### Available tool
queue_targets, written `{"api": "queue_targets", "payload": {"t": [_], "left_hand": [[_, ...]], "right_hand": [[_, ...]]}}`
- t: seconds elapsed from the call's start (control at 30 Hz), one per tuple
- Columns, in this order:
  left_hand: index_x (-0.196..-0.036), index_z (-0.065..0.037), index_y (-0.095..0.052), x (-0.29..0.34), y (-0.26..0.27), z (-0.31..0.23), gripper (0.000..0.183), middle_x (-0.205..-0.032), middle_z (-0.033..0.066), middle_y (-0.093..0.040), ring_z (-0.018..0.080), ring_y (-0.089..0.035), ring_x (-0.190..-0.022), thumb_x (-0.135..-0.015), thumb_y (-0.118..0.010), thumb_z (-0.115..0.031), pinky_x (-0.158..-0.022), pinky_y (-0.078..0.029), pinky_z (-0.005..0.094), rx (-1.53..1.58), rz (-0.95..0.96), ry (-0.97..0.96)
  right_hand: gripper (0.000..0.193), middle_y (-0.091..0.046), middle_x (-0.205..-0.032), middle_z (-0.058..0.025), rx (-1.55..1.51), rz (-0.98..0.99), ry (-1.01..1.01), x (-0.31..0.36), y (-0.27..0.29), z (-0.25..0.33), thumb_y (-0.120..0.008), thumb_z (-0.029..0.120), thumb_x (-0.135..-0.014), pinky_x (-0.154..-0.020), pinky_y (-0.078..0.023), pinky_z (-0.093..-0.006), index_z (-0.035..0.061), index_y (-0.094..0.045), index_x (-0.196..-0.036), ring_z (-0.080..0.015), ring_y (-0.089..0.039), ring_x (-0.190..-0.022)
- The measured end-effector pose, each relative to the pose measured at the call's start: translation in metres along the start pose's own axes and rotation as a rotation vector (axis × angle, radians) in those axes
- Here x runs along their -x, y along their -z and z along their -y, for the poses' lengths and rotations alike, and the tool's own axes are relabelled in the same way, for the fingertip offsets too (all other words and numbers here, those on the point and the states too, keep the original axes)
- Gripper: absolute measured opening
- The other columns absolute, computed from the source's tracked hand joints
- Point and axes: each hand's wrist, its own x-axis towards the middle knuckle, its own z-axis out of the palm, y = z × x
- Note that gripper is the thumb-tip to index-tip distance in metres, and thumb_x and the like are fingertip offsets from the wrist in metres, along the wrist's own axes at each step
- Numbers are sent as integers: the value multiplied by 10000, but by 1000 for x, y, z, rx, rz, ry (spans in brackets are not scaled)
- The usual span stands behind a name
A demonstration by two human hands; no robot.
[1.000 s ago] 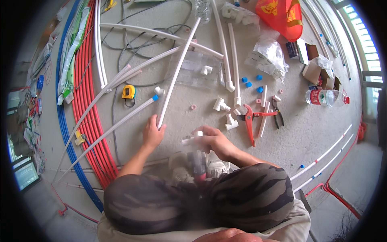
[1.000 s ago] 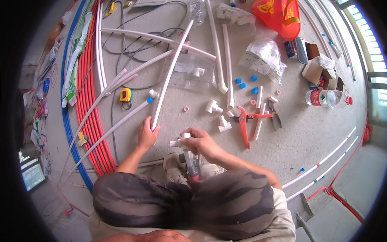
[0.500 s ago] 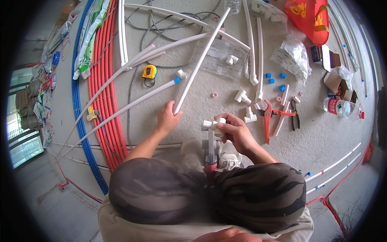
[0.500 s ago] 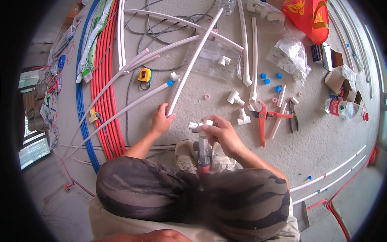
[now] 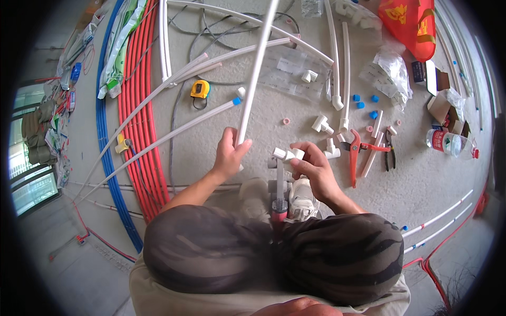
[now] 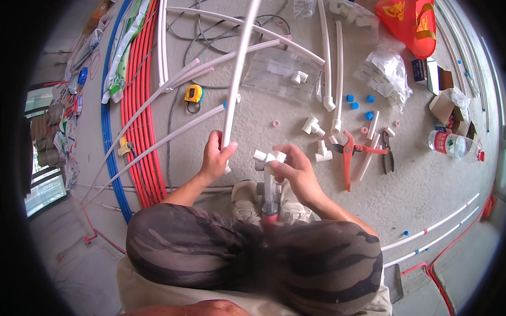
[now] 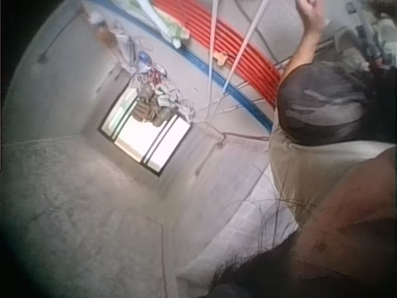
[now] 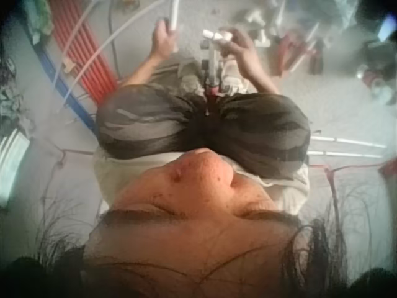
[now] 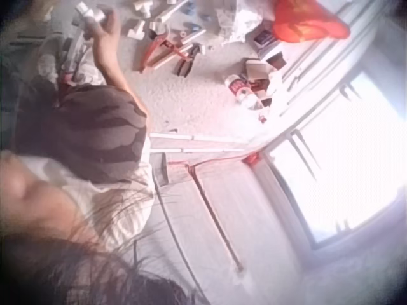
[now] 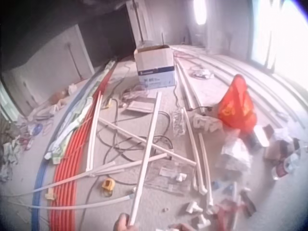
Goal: The person assembles white plastic plumbing pipes and fittings on the floor. They use a pipe cutter to trim pipe ends, then connect pipes to elbow and tee fittings by hand, occasionally adjusting the assembly.
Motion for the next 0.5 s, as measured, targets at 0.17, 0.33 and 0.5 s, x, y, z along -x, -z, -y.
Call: {"api": "queue_targets", "payload": {"t": [0.17, 0.33, 0.5], "left_hand": [[-1248, -41, -368, 7, -15, -66, 375, -902, 61, -560, 117, -568, -684, -1076, -648, -221, -625, -500, 287, 445, 33, -236], [-1287, -39, -357, 2, -25, -96, 340, -903, 84, -567, 137, -571, -683, -1086, -607, -153, -625, -508, 298, 598, -63, -428], [-1198, -57, -381, 2, -33, -115, 294, -849, 72, -531, 125, -500, -637, -1094, -597, -227, -566, -497, 296, 533, -169, -494]], "right_hand": [[346, -638, -1049, -27, -162, 9, -51, -1, -1, 10, -645, 212, -1057, -762, -506, -297, 46, -578, -1353, -126, -611, -916], [310, -671, -1117, -51, -266, 62, -110, 2, -11, 21, -621, 271, -1085, -791, -530, -328, 48, -586, -1298, -153, -639, -990], [284, -677, -1107, -60, -331, 78, -99, -1, -18, 20, -596, 261, -1099, -810, -578, -351, 54, -588, -1293, -167, -661, -972]]}}
